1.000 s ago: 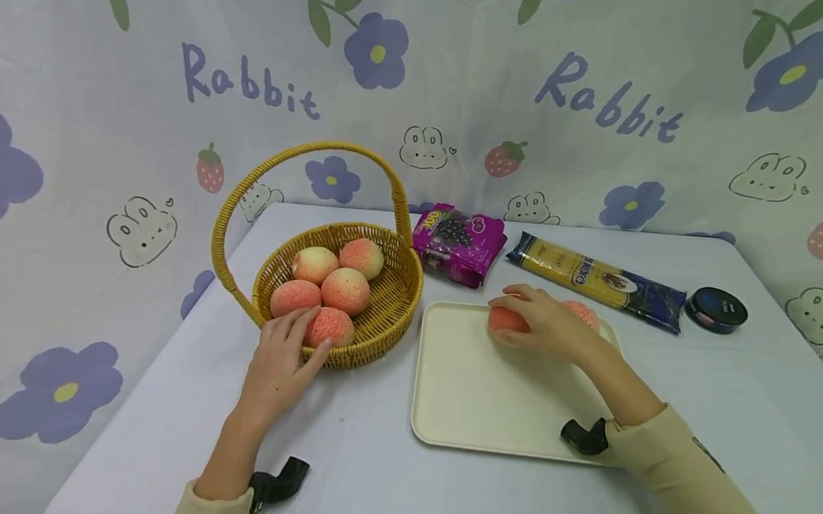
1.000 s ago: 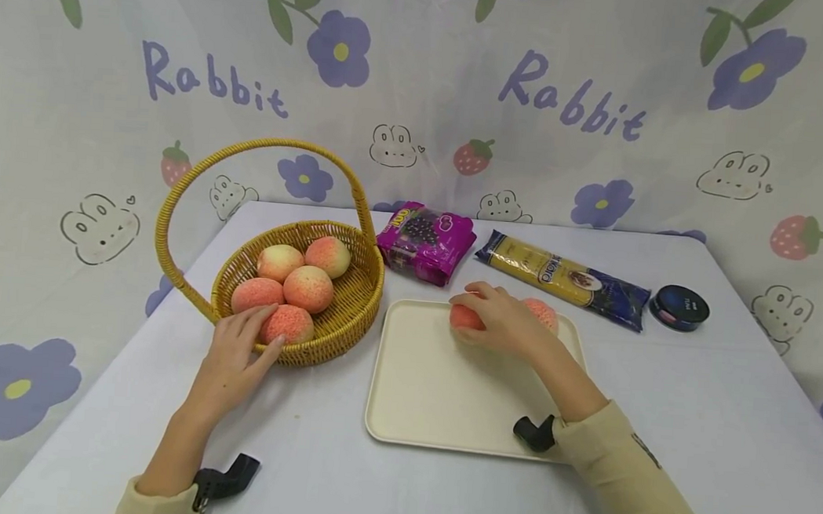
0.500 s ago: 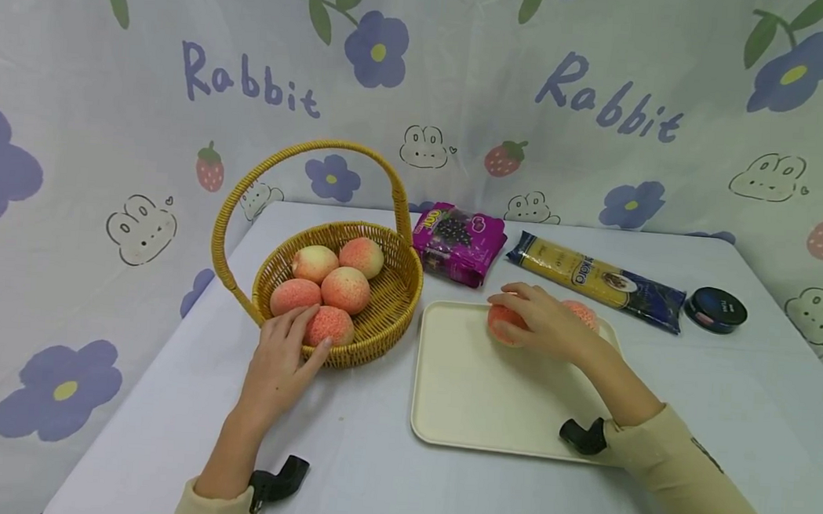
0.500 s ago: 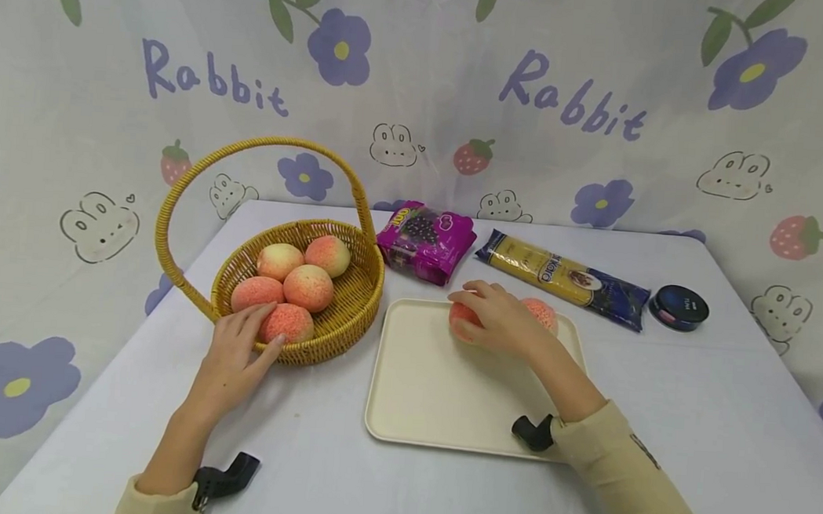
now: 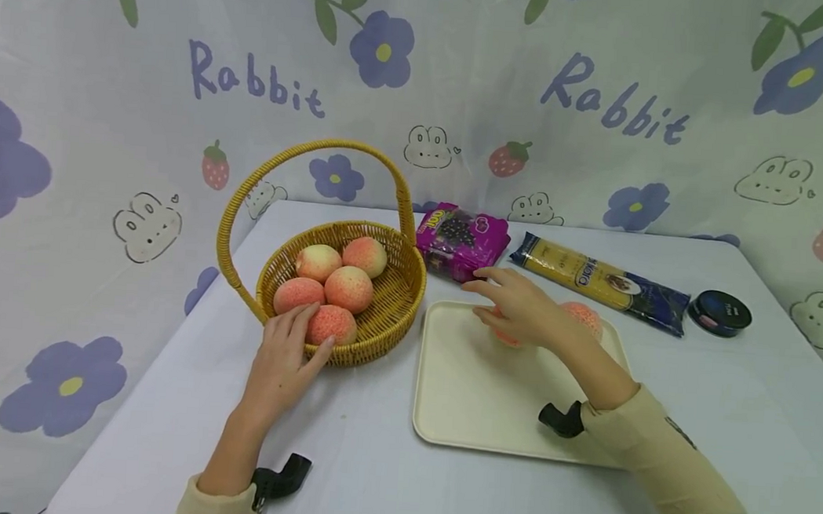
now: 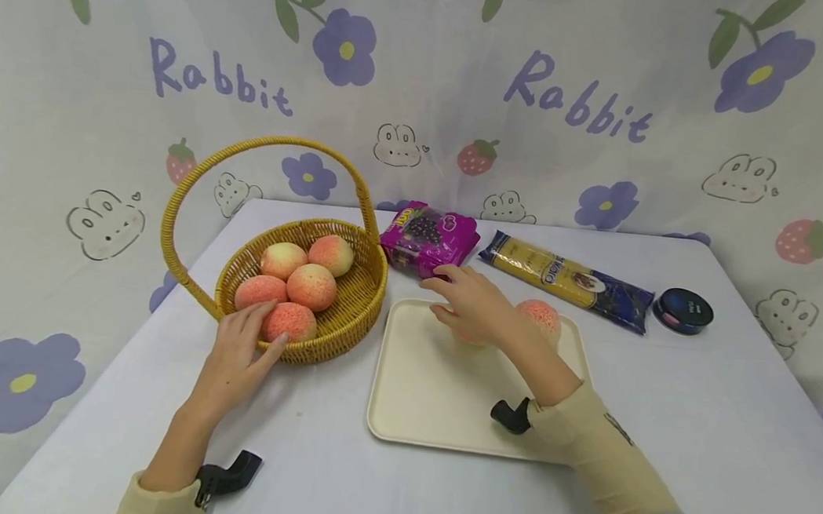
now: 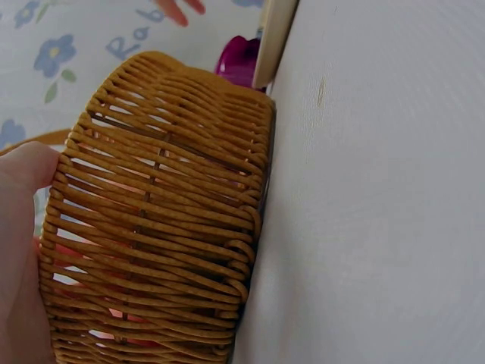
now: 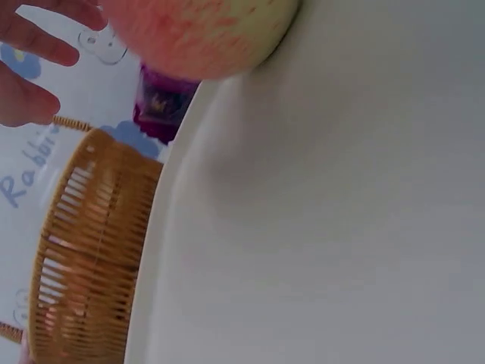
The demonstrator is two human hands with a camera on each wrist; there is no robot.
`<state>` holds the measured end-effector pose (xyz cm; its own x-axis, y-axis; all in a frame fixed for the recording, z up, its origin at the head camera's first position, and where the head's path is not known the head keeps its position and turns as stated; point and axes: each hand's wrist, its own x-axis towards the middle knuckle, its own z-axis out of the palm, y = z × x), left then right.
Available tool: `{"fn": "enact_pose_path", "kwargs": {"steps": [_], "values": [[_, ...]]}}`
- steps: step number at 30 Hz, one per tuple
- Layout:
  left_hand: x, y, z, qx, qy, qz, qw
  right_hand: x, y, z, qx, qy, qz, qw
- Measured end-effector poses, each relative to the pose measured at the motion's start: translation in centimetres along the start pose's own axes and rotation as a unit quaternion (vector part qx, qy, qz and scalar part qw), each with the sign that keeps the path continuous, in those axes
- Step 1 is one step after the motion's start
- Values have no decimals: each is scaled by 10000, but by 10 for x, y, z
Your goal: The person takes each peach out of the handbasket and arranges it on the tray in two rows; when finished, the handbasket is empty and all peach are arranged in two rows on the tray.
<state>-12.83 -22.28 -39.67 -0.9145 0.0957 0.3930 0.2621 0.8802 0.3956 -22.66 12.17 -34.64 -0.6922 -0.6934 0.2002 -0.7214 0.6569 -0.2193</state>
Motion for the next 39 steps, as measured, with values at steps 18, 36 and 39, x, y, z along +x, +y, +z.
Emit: {"fn": "enact_pose_path", "kwargs": {"steps": [18, 36, 39], "values": [[-8, -3, 1, 50, 46, 86, 9999, 63, -70, 31, 678, -290, -1129, 9909], [-5, -4, 0, 129, 95, 271, 9995, 98, -101, 52, 1146, -763, -1504, 9790], [-5, -3, 0, 138, 77, 287, 9995, 103, -106, 54, 1181, -765, -1592, 9772]]}}
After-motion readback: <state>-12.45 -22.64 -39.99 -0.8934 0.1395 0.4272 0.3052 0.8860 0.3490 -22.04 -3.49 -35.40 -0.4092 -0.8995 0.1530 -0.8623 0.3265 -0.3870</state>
